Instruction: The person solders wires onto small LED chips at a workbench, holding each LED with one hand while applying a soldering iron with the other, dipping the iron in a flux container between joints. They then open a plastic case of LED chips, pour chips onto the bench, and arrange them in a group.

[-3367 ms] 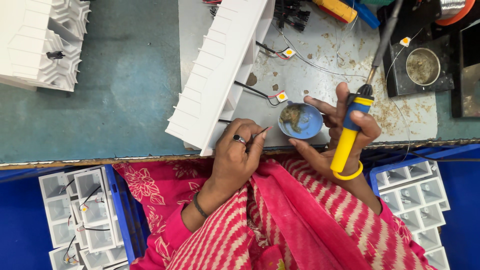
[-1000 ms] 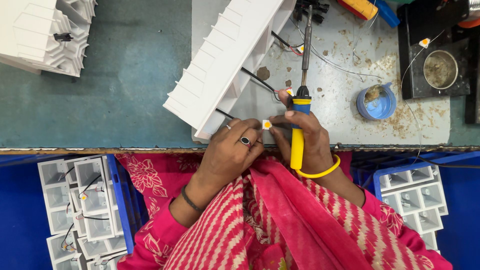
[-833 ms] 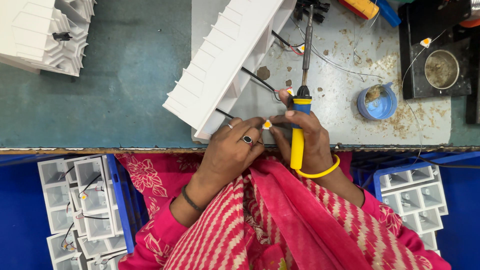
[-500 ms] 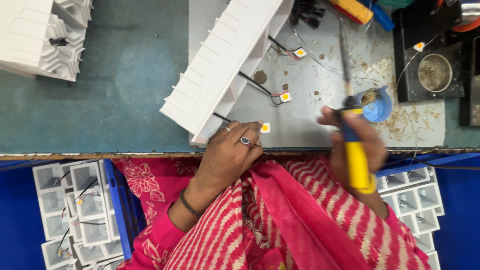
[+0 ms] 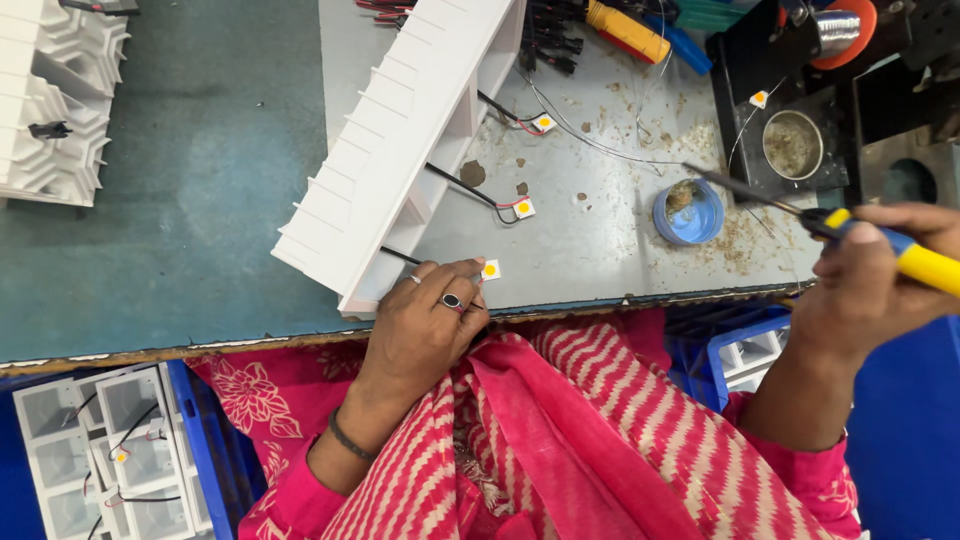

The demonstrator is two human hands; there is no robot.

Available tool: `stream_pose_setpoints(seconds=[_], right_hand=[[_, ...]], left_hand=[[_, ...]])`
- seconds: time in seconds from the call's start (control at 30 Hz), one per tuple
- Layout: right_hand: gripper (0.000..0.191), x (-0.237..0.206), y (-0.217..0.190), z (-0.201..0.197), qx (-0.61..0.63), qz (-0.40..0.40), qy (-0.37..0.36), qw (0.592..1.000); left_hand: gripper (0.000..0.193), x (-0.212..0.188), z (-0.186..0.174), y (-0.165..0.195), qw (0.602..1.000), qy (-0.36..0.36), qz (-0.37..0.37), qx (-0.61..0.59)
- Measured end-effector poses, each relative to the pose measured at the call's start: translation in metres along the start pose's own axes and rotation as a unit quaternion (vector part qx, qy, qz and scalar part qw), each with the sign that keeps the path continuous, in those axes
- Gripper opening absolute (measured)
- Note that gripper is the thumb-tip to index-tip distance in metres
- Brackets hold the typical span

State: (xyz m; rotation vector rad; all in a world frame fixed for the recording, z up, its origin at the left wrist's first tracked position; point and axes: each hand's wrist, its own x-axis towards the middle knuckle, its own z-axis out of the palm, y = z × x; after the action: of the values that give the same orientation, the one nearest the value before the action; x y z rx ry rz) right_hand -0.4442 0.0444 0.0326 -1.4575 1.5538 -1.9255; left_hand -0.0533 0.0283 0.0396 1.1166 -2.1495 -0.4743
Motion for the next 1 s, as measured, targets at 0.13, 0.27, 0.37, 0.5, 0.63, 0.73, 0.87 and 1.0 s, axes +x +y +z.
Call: stream_pose_setpoints(seconds=[0.13,0.27,0.37,0.5,0.63,0.73,0.87,1.0], right_hand=[[0.011,0.005,-0.003,0.007,-0.111,-0.014,-0.071,0.991],[0.01,0.011,-0.01,0.02,-0.152,-0.027,-0.113,0.982],[0.01,0.013,-0.016,0.028,-0.151,-0.011,-0.114,0.982],[0.012,0.013,-0.019,0.029,-0.16,-0.014,-0.121,0.98],[0.01,0.011,-0.02,0.023,-0.176,-0.032,-0.135,0.975],[0.01,0.009,-0.024,0.021,-0.18,-0.04,-0.142,0.973],[0.013,0.006,-0.033,0.028,-0.139,-0.022,-0.142,0.98],[0.014,0.0,-0.047,0.034,-0.111,0.027,-0.156,0.981]], left_hand=[[0.027,0.0,0.001,0.001,1.0,0.002,0.001,0.0],[0.029,0.001,0.002,0.002,1.0,0.002,0.003,0.003],[0.029,0.002,0.003,0.002,1.0,0.003,0.004,0.005],[0.029,0.002,0.003,0.001,1.0,0.002,0.005,0.004],[0.029,0.001,0.004,0.002,1.0,0.007,0.007,0.005],[0.028,0.001,0.004,0.002,1.0,0.007,0.004,0.014],[0.028,0.001,0.005,0.002,1.0,0.008,0.006,0.017],[0.027,0.001,0.005,0.002,1.0,0.012,0.006,0.014]])
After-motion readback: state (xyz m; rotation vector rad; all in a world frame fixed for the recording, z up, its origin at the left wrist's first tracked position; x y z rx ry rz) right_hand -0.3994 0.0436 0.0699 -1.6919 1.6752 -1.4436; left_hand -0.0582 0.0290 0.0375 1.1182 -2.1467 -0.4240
